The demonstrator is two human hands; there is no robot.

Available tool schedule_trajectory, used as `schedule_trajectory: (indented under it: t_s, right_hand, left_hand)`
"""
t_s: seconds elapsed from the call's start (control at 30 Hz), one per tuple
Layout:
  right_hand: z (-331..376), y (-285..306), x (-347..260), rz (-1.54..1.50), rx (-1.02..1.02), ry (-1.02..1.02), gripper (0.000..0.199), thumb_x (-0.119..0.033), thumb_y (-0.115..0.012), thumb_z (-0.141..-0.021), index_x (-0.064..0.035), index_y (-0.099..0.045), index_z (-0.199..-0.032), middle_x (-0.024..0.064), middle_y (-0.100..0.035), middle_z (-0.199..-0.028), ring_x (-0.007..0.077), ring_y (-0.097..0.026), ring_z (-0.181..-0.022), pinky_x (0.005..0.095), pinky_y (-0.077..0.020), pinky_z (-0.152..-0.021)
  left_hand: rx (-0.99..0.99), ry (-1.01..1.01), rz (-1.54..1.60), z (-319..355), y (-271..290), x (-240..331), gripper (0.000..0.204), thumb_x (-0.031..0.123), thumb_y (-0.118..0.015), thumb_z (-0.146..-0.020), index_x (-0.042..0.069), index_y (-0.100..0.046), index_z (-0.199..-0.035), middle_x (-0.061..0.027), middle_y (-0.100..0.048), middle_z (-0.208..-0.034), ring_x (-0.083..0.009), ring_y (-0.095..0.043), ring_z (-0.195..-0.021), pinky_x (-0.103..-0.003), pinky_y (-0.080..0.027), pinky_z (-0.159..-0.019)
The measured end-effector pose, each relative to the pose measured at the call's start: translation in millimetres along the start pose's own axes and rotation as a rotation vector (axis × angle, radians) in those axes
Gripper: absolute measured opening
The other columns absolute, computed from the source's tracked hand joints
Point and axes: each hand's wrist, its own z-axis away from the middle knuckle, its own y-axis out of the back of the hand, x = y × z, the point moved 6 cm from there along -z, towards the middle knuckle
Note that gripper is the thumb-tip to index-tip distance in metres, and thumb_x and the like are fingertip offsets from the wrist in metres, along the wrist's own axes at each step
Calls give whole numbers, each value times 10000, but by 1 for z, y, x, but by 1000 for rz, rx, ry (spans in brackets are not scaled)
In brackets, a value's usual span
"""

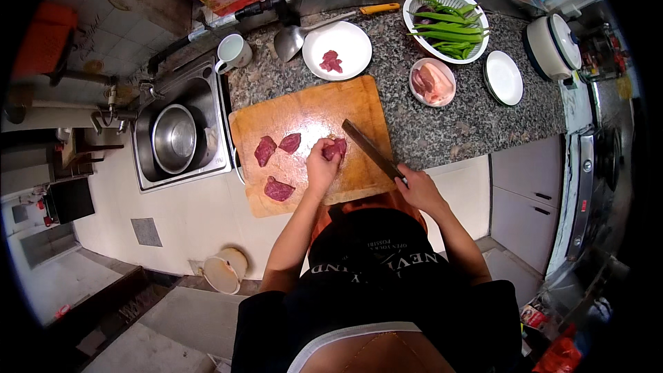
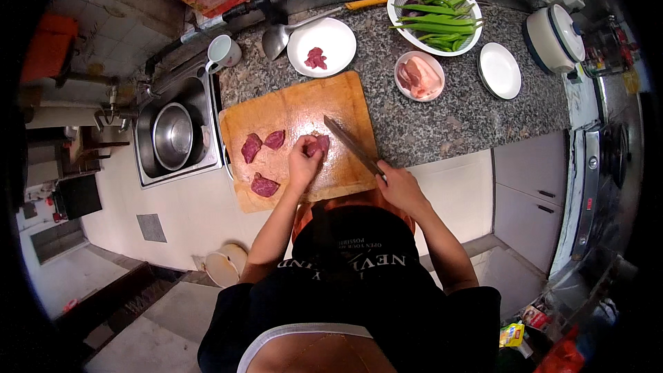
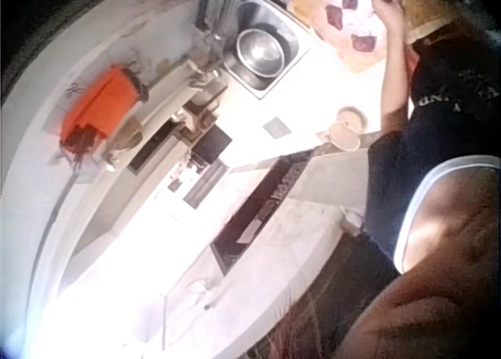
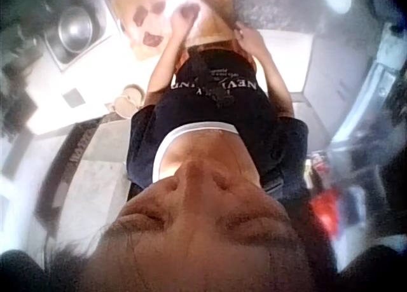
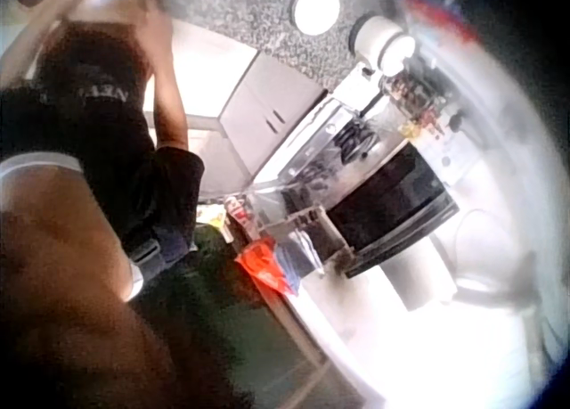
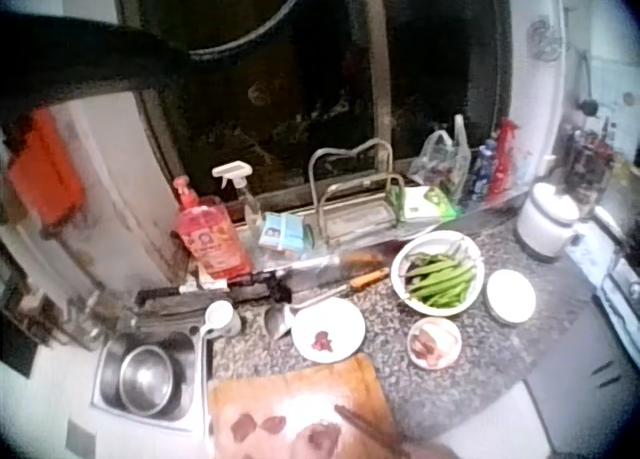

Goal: The person slices pieces of raw meat on a wooden cutting board using a cleaver and places the sliced pieces into a white bowl.

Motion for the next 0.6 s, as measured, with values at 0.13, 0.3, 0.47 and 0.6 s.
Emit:
schedule_trajectory:
  t_s: [0.13,0.3,0.47,0.6]
  right_hand:
    - [0,-3,3,-14,6,6,310,-204,-503,-841,-58,-506,-1114,242,-601,-749,440,-570,-741,504,-454,-678]
    - [2,-4,4,-65,10,-16,317,-206,-503,-841,-51,-503,-1117,251,-601,-796,444,-566,-772,500,-451,-699]
    - [1,-4,2,-84,-14,-21,313,-204,-503,-842,-47,-501,-1112,252,-600,-817,445,-561,-793,500,-446,-715]
    - [3,0,-2,-85,-30,-42,313,-203,-503,-843,-41,-499,-1111,252,-599,-824,440,-561,-796,497,-446,-716]
  left_hand:
    - [-135,363,576,-7,-4,-33,149,108,-586,-857,0,-569,-958,-45,-626,-866,-105,-576,-689,-203,-478,-637]
    - [-154,645,835,6,2,-15,221,168,-520,-903,-12,-571,-1019,-80,-631,-892,-136,-606,-721,-218,-512,-678]
    - [-118,712,908,15,-10,-26,260,183,-504,-911,-39,-554,-1036,-124,-621,-935,-169,-615,-764,-252,-536,-671]
    - [-98,568,633,23,-6,-45,260,163,-489,-917,-52,-550,-1048,-107,-625,-923,-156,-612,-717,-232,-527,-637]
